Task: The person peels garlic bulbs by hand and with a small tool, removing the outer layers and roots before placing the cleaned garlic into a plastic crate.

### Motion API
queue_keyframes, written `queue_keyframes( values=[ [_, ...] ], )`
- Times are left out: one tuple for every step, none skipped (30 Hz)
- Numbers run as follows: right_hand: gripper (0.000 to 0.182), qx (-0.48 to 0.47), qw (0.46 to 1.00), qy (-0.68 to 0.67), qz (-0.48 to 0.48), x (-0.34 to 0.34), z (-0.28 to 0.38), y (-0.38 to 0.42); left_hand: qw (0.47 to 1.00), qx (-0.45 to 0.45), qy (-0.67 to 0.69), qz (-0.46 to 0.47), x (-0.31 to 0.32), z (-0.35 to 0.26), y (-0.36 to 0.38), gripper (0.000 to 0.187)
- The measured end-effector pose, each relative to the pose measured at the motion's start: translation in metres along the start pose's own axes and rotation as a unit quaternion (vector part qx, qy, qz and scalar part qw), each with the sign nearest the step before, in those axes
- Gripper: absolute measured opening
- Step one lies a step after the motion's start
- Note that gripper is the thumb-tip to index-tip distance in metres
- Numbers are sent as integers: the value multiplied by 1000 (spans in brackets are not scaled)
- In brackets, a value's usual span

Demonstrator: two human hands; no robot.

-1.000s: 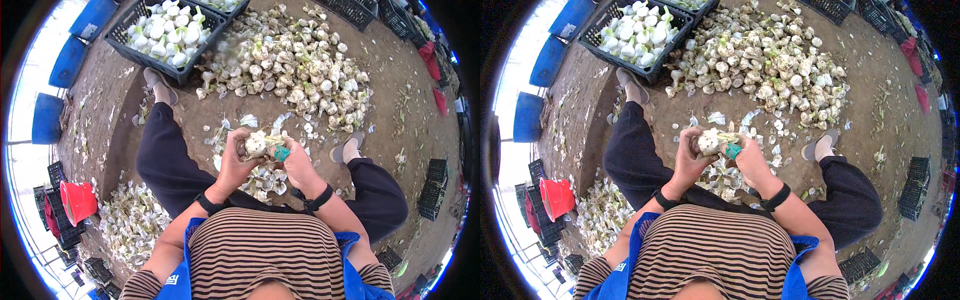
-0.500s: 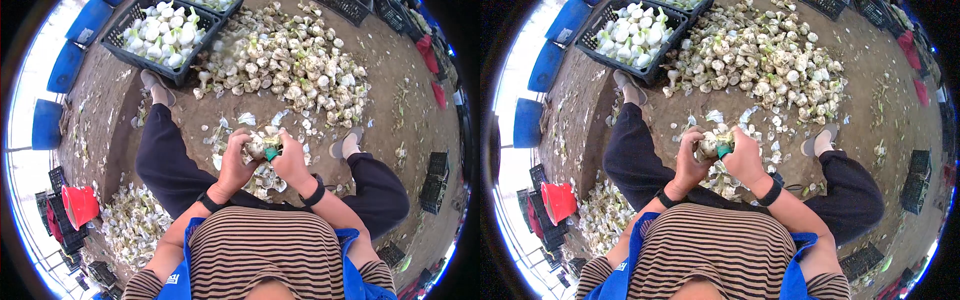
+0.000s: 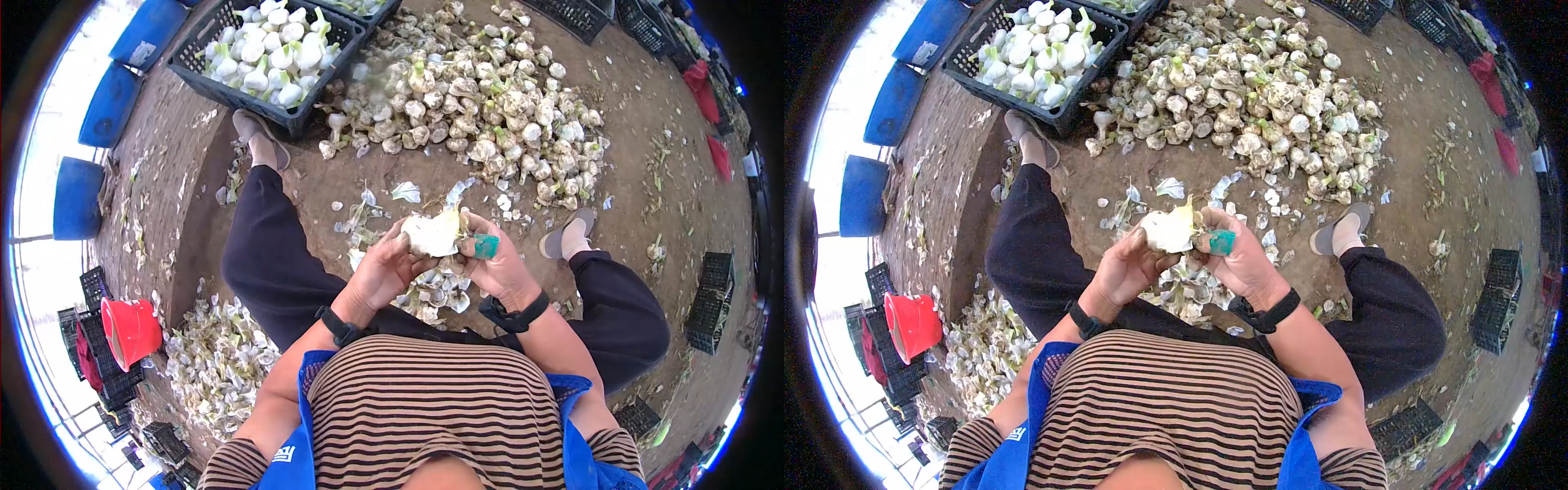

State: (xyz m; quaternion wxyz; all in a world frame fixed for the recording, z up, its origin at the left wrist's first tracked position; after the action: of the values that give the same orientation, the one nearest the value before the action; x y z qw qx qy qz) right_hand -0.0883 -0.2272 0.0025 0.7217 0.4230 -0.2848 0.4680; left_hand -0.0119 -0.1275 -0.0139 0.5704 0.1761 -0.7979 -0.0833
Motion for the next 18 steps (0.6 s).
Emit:
queue_keyframes(
  values=[
    [26,14,1000,-3,7,-1,-2,0,999,-18,32,-8,-4,4,-1,52],
    [26,14,1000,-3,8,0,0,0,999,-18,31,-8,-7,6,-2,52],
    [28,23,991,131,-11,-1,4,-1,1000,13,-12,-17,-9,4,-2,50],
    [31,31,964,262,-30,-2,9,-1,997,42,-56,-27,-9,0,-3,48],
    [31,30,964,262,-31,-1,10,-1,997,41,-56,-26,-8,1,-4,48],
    [35,51,937,345,-36,-1,9,-1,989,60,-123,-49,-5,-5,-3,48],
    [39,72,901,426,-40,0,8,-1,976,79,-190,-70,-3,-9,-3,48],
    [35,81,884,455,-67,2,7,0,976,78,-190,-69,-2,-7,-4,48],
    [35,80,884,455,-68,-1,3,-2,970,69,-216,-84,-4,-4,-4,44],
    [30,23,839,538,-79,-5,6,-6,963,59,-243,-100,-7,-3,-4,42],
    [25,-33,783,614,-88,-2,10,-7,963,58,-244,-101,-7,-4,-4,42],
    [19,-53,839,539,-60,1,7,-8,973,51,-205,-94,-6,-3,-5,41],
    [19,-52,840,537,-60,1,6,-6,982,43,-164,-88,-4,-3,-6,41],
    [18,-43,884,464,-26,2,3,-5,984,14,-152,-97,-3,-1,-6,42],
    [19,-33,921,388,8,5,1,-3,983,14,-151,-99,-4,-2,-6,42],
    [17,1,939,345,12,7,1,-1,978,-6,-153,-141,-11,0,-4,41],
    [17,1,939,344,12,6,1,0,971,-25,-154,-182,-17,2,-2,42],
    [17,8,963,270,20,5,-1,0,971,-26,-154,-182,-18,2,-3,42]
  ],
)
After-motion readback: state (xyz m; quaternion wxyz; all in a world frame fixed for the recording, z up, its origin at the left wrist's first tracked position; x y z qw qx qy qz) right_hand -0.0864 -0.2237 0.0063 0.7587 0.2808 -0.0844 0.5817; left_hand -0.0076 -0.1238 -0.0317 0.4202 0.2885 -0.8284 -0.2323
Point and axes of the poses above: each hand's wrist, its own y-axis away from the middle knuckle, its own x-axis out of the palm, z = x × y, the point moved 8 cm from there along -y, towards the middle knuckle, and after that the axes turned 6 degrees about z, right-handed, at the moved point
